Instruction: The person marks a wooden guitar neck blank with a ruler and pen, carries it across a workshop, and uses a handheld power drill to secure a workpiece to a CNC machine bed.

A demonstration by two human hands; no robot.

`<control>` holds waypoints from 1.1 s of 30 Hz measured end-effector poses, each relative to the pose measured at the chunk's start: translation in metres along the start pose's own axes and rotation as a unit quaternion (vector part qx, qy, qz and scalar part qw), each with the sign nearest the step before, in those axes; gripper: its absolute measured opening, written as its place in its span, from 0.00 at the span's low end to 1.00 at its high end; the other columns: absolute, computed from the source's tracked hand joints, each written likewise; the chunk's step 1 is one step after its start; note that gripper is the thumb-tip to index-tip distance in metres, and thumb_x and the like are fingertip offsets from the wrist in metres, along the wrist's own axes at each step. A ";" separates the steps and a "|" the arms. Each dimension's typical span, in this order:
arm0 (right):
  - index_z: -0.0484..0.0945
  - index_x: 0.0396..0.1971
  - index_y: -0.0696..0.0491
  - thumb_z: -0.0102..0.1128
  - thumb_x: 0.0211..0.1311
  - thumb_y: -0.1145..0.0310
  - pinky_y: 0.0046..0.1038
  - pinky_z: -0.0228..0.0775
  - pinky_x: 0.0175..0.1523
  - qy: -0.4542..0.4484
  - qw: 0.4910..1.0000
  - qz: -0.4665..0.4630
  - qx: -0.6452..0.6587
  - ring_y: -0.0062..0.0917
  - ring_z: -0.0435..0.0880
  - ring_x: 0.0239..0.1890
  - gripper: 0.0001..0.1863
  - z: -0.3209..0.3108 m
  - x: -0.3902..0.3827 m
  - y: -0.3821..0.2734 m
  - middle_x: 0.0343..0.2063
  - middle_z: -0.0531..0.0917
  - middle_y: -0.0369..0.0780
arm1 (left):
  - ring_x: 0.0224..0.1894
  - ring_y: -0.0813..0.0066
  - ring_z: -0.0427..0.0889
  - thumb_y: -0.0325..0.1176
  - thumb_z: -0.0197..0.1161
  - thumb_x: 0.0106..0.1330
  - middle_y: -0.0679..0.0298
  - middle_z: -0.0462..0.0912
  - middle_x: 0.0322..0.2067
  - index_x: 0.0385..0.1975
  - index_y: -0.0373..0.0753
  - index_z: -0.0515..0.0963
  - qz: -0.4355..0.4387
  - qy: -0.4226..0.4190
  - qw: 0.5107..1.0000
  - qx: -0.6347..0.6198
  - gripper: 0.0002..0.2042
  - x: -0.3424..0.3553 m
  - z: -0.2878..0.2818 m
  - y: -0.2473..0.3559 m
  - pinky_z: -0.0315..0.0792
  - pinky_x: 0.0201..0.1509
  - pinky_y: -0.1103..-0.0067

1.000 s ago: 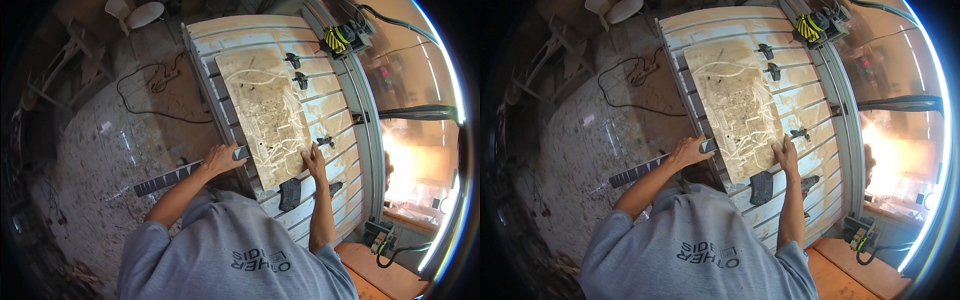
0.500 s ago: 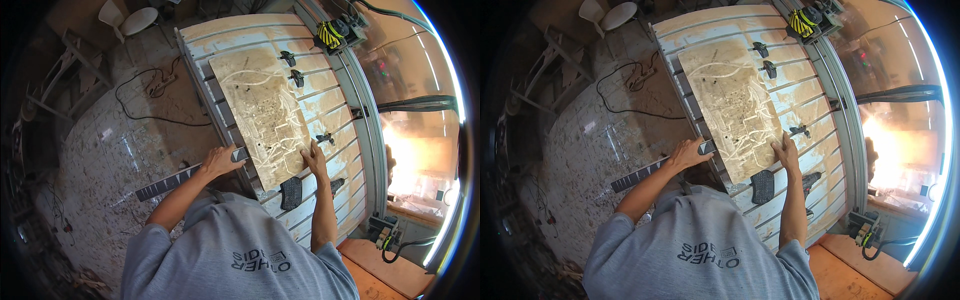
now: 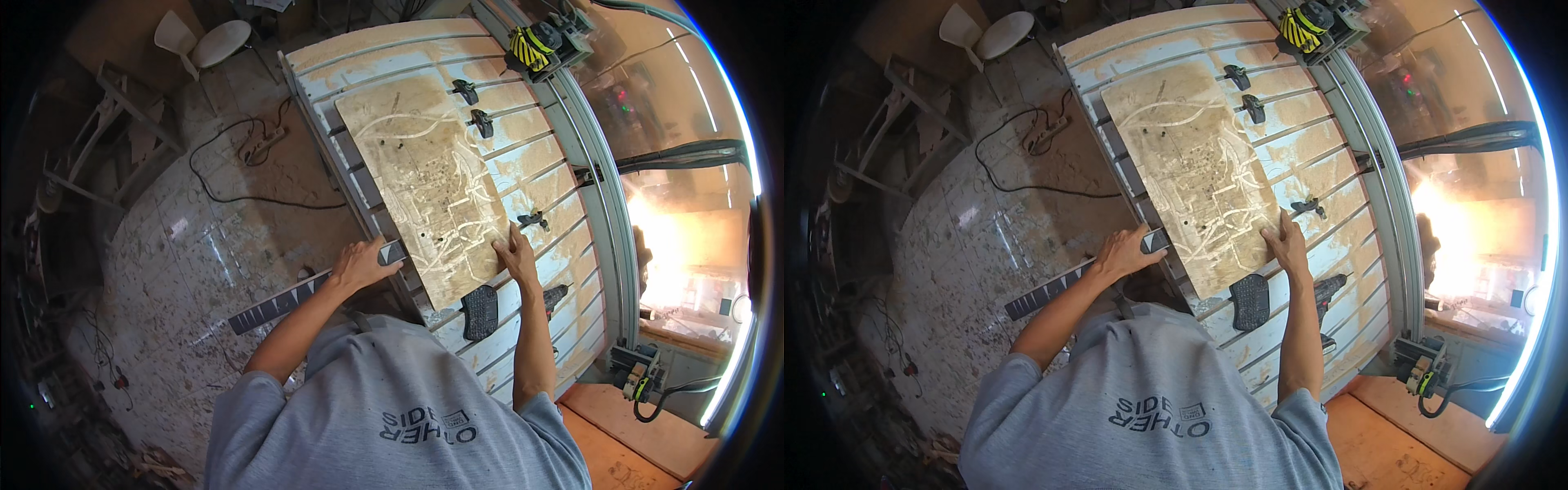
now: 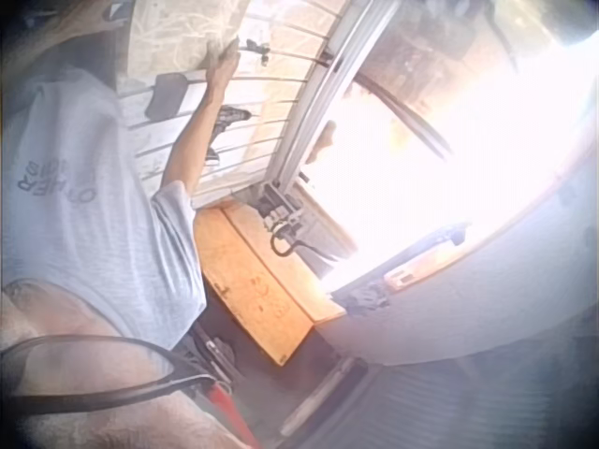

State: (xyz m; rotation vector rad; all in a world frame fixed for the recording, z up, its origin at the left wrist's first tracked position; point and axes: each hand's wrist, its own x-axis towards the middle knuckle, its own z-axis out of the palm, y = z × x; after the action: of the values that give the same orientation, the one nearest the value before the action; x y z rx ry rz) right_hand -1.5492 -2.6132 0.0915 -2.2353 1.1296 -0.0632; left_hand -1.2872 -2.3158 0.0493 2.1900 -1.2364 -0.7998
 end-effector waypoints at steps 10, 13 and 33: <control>0.69 0.70 0.57 0.72 0.59 0.51 0.41 0.73 0.57 0.013 1.000 -0.007 0.016 0.47 0.83 0.51 0.42 0.004 0.003 0.017 0.46 0.82 0.57 | 0.54 0.47 0.81 0.55 0.72 0.57 0.44 0.81 0.52 0.47 0.33 0.80 -0.012 0.087 0.995 -0.054 0.30 0.005 -0.010 0.011 0.75 0.58 0.60; 0.69 0.70 0.58 0.72 0.61 0.53 0.39 0.72 0.59 0.006 1.000 0.000 0.008 0.43 0.83 0.52 0.41 0.005 0.004 0.008 0.48 0.82 0.56 | 0.58 0.51 0.79 0.48 0.75 0.56 0.48 0.76 0.60 0.50 0.34 0.81 0.125 0.213 0.968 -0.050 0.28 0.028 -0.021 0.021 0.75 0.59 0.61; 0.70 0.69 0.58 0.74 0.59 0.55 0.40 0.73 0.59 0.022 0.999 -0.010 0.034 0.44 0.83 0.52 0.41 0.009 0.000 0.011 0.48 0.82 0.56 | 0.82 0.53 0.41 0.48 0.71 0.61 0.61 0.44 0.80 0.67 0.69 0.73 0.362 -0.127 0.900 0.208 0.31 0.134 -0.037 0.055 0.39 0.81 0.45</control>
State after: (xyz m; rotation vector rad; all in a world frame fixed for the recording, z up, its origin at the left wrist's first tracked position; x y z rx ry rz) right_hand -1.5545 -2.6137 0.0781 -2.1948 1.1122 -0.1572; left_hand -1.2382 -2.4537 0.0792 1.6906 -2.3335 -0.5358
